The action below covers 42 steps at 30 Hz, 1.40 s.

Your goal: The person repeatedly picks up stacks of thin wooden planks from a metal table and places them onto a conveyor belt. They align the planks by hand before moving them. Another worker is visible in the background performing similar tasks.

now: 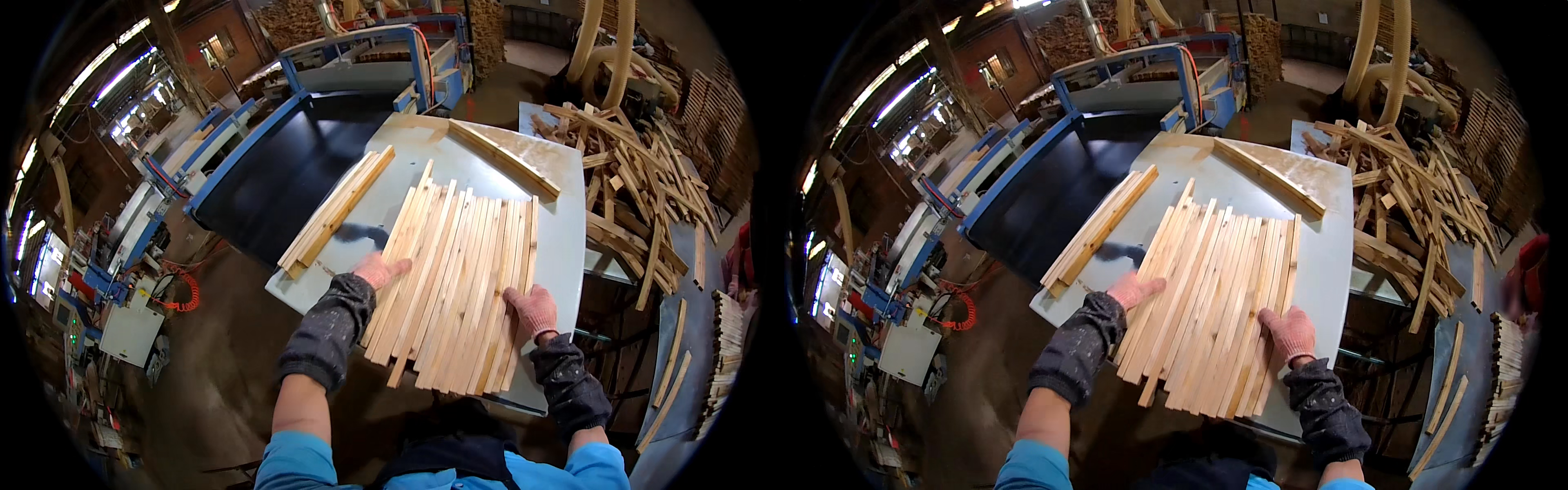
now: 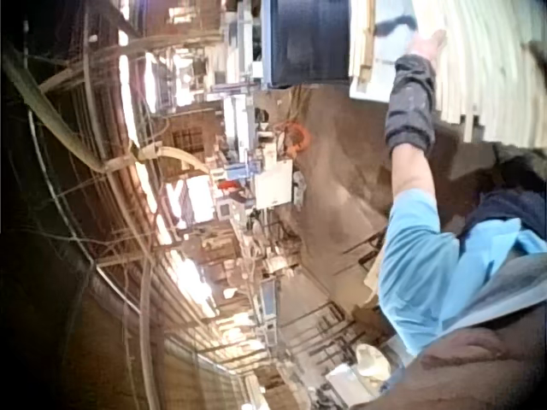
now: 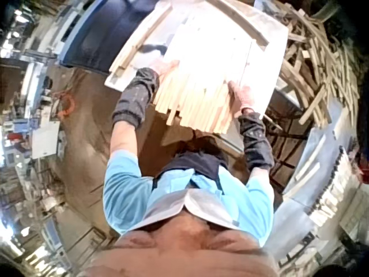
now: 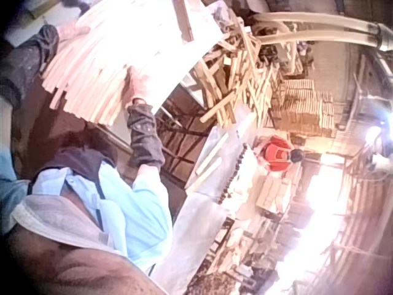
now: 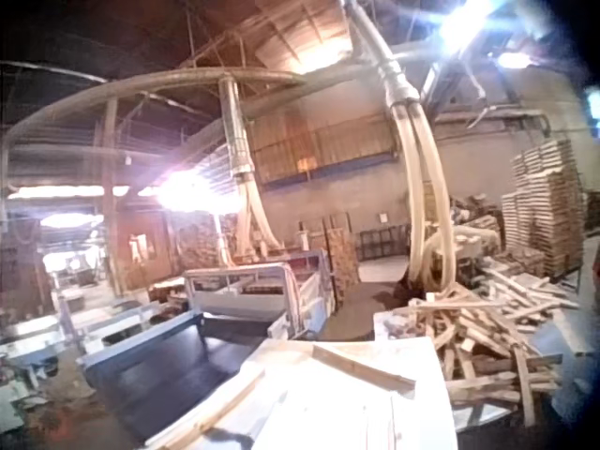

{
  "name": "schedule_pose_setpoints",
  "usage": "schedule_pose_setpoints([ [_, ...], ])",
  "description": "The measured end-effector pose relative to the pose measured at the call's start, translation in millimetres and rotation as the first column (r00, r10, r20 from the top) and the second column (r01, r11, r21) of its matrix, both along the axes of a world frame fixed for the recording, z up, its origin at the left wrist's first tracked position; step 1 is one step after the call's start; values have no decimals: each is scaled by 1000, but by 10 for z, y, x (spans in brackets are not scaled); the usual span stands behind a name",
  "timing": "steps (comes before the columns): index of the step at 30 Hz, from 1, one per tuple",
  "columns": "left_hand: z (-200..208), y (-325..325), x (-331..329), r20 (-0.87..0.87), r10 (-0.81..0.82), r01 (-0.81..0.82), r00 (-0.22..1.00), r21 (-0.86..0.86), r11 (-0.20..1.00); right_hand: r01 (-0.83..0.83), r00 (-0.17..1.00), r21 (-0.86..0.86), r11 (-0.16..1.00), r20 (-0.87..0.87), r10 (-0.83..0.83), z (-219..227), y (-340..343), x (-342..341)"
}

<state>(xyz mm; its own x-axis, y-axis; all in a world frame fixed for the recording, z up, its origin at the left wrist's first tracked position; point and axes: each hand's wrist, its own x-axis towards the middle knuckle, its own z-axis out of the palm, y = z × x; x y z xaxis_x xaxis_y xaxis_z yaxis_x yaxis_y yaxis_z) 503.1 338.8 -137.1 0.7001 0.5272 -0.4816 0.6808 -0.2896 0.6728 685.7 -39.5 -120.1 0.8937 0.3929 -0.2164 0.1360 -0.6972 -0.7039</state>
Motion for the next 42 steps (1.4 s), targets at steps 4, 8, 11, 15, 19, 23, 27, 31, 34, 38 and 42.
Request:
schedule_pose_setpoints([
  [4, 103, 535, 203, -162, 61, 23, 985, 471, 882, 43, 996, -23, 999, -80, -45, -49, 747, 128],
  [8, 152, 1221, -112, -24, 115, -32, 993, 888, 458, 43, 997, -57, 997, -62, -46, 30, 1269, 44],
  [11, 146, 2030, -481, -99, 271, -139, 957, 666, 733, 52, 995, -43, 998, -82, -56, 36, 1784, -87],
  [15, 36, 2799, -818, -50, 140, -102, 989, 456, 884, 38, 992, 29, 999, -124, -34, -161, 2664, -395],
  [19, 144, 3845, -1253, -39, 113, -86, 993, 418, 905, 21, 988, 87, 996, -154, -7, -236, 3748, -766],
  [23, 185, 5348, -1823, -119, 95, -41, 988, 390, 920, 66, 978, 32, 997, -199, -59, -125, 5415, -1407],
  [27, -21, 6593, -2233, -180, 130, 1, 975, 589, 808, -54, 961, 142, 988, -262, 90, -53, 6788, -1904],
  [31, -181, 7620, -2646, -246, 136, 62, 960, 658, 751, -83, 949, 281, 956, -271, 162, -339, 8097, -2252],
  [34, -215, 7957, -2863, -174, 121, 8, 977, 599, 801, -71, 969, 241, 968, -213, 124, -480, 8964, -2426],
  [38, -193, 8010, -3105, -2, 118, -96, 993, 576, 812, -155, 966, 208, 966, -172, 192, -502, 9811, -2628],
  [42, -193, 7882, -3254, 192, 71, -178, 979, 631, 755, -157, 978, 98, 983, -122, 169, -508, 10007, -2675],
])
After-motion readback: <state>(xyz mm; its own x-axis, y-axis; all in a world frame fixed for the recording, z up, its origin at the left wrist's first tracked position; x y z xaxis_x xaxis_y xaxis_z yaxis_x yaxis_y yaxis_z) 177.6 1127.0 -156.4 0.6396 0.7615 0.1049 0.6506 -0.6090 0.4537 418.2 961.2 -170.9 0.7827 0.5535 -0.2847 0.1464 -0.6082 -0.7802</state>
